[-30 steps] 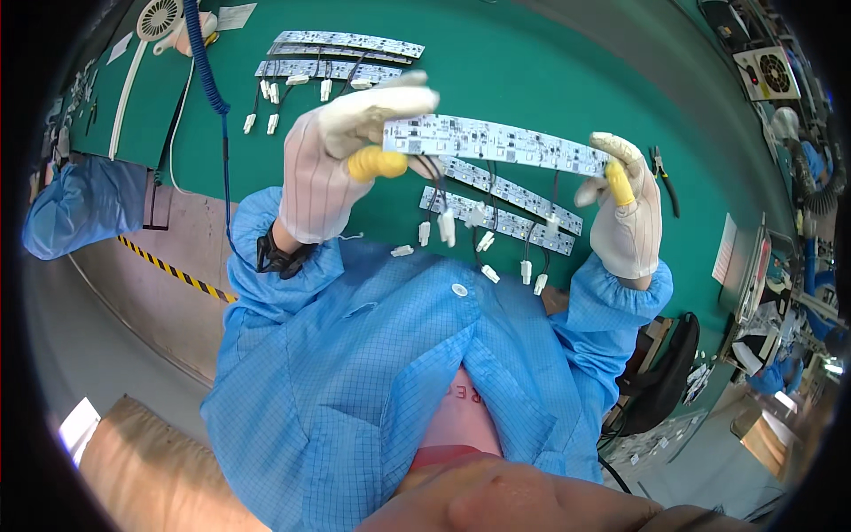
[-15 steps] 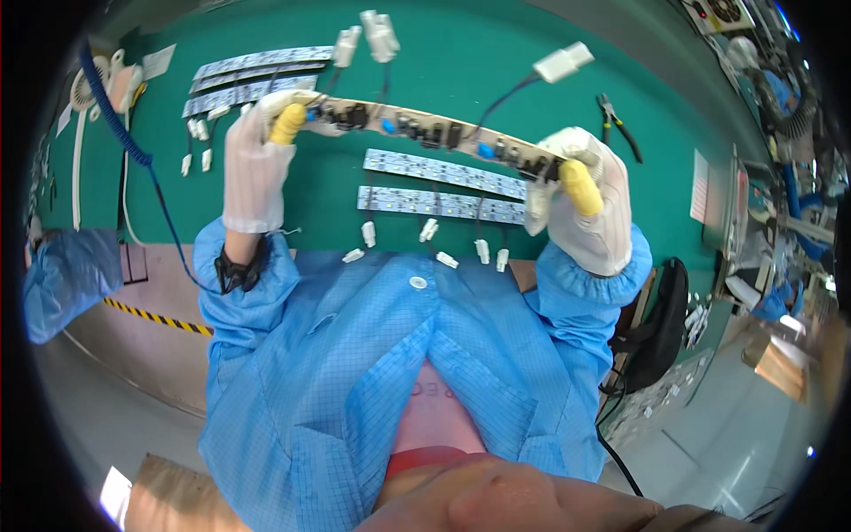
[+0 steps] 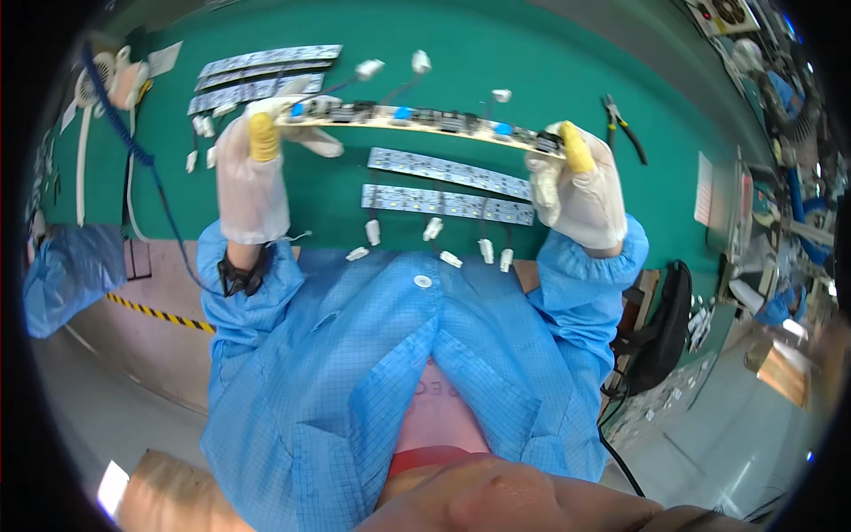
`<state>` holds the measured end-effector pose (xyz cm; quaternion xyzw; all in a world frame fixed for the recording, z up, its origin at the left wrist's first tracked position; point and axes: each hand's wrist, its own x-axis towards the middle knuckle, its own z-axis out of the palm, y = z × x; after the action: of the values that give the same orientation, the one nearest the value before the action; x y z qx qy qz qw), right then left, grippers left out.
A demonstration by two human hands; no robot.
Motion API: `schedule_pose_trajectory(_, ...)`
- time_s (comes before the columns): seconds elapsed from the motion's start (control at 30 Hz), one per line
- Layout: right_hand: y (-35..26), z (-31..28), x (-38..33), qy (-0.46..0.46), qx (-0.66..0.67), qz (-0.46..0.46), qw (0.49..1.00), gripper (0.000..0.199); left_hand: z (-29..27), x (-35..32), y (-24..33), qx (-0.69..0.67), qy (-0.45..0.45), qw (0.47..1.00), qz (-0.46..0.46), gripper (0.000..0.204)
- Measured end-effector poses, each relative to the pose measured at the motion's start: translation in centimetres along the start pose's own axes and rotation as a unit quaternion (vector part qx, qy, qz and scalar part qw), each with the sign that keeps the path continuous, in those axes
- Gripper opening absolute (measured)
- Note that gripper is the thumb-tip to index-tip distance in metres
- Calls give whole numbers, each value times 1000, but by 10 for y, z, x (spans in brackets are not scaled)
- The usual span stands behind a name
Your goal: The recorder is seen inspecting LED light strips at an assembly station and subsequently cleaning the workbench.
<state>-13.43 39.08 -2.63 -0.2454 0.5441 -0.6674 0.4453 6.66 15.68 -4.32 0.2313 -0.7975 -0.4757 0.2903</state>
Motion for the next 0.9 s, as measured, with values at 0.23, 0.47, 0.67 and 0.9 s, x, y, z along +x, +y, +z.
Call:
schedule_pose_trajectory(0.23,6,-8,4,26,-82,-11,996,25,-9,0,3,19,-34,997,59,45)
schedule_pose_trajectory(0.47,1,11,13,21,-82,-41,996,68,-4,12,-3,-318,-80,944,-39,31)
schedule_pose_trajectory(0.67,12,-2,-5,-16,-675,-75,734,49,-91,98,-55,44,39,997,44,24)
schedule_pose_trajectory(0.9,16,-12,-5,6,-408,-45,912,25,-101,111,-112,390,173,893,147,27)
